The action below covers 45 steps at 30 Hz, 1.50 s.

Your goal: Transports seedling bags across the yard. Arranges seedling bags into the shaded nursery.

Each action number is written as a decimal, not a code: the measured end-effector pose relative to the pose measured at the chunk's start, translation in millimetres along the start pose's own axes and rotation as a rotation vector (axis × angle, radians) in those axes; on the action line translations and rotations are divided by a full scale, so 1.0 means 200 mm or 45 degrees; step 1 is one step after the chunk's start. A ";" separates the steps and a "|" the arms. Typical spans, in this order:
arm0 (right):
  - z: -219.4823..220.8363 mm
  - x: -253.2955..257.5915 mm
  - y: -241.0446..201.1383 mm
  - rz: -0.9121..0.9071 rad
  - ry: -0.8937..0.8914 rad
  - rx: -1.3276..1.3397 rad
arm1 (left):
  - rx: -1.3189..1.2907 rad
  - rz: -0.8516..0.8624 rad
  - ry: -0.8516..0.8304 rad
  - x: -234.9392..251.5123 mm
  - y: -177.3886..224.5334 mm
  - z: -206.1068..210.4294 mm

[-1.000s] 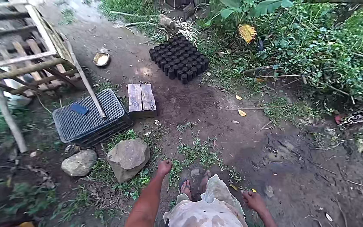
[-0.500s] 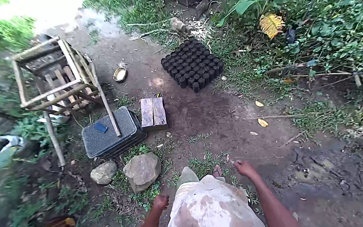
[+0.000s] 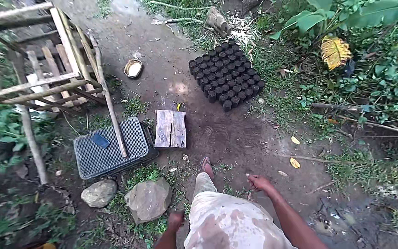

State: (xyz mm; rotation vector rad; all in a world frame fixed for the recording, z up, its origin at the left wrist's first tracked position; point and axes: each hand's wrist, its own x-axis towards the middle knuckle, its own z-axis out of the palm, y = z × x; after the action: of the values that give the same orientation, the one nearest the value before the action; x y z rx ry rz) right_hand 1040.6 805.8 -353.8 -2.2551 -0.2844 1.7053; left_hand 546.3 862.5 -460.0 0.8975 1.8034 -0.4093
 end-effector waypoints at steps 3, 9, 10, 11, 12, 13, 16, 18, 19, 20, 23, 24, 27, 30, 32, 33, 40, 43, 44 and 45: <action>-0.05 0.02 -0.28 0.096 0.027 0.046 | 0.094 0.065 -0.009 0.12 0.53 -0.28; -0.18 0.24 -0.84 0.112 0.091 0.075 | 0.210 0.395 0.028 0.40 1.77 -0.76; -0.19 0.29 -0.92 0.103 0.102 0.087 | 0.207 0.434 0.029 0.44 1.94 -0.81; -0.20 0.35 -1.01 0.097 0.101 0.098 | 0.191 0.465 0.033 0.47 2.10 -0.84; -0.22 0.40 -1.09 0.098 0.094 0.104 | 0.163 0.487 0.027 0.51 2.24 -0.86; -0.23 0.45 -1.17 0.104 0.084 0.115 | 0.137 0.502 0.017 0.56 2.37 -0.87; -0.28 0.67 -1.40 0.117 0.031 0.165 | 0.098 0.505 -0.003 0.66 2.66 -0.86; -0.31 0.86 -1.55 0.112 -0.036 0.210 | 0.127 0.478 -0.040 0.73 2.78 -0.84; -0.33 0.97 -1.62 0.109 -0.064 0.245 | 0.143 0.458 -0.065 0.76 2.81 -0.84; -0.36 1.09 -1.69 0.103 -0.078 0.281 | 0.144 0.435 -0.078 0.79 2.84 -0.83; -0.46 1.40 -1.97 0.132 -0.092 0.340 | 0.081 0.257 -0.058 0.77 2.98 -0.86; -0.48 1.48 -2.05 0.165 -0.095 0.320 | 0.074 0.161 -0.044 0.75 3.02 -0.88; -0.59 1.71 -2.27 0.200 -0.067 0.180 | 0.238 0.002 -0.001 0.85 3.23 -0.91; -0.66 1.96 -2.42 0.156 -0.077 0.077 | 0.410 0.006 -0.006 1.05 3.52 -0.89; -0.69 2.16 -2.52 0.187 -0.093 0.113 | 0.463 0.072 -0.008 1.21 3.79 -0.80; -0.68 2.25 -2.56 0.212 -0.079 0.157 | 0.491 0.117 -0.018 1.30 3.92 -0.75; -0.48 3.03 -2.72 0.324 -0.057 0.425 | 0.612 0.331 -0.082 2.13 4.64 -0.17; -0.34 3.40 -2.76 0.366 -0.097 0.527 | 0.546 0.293 -0.096 2.52 4.83 0.04; -0.28 3.51 -2.77 0.392 -0.106 0.574 | 0.487 0.270 -0.102 2.65 4.86 0.09; -0.23 3.63 -2.77 0.410 -0.094 0.606 | 0.424 0.248 -0.098 2.76 4.89 0.13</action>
State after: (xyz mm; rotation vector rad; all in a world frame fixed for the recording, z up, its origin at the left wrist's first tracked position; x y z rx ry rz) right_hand 1297.4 1560.1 -802.4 -1.9568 0.4503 1.7721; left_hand 1181.5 1707.6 -842.3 1.2593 1.5846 -0.6212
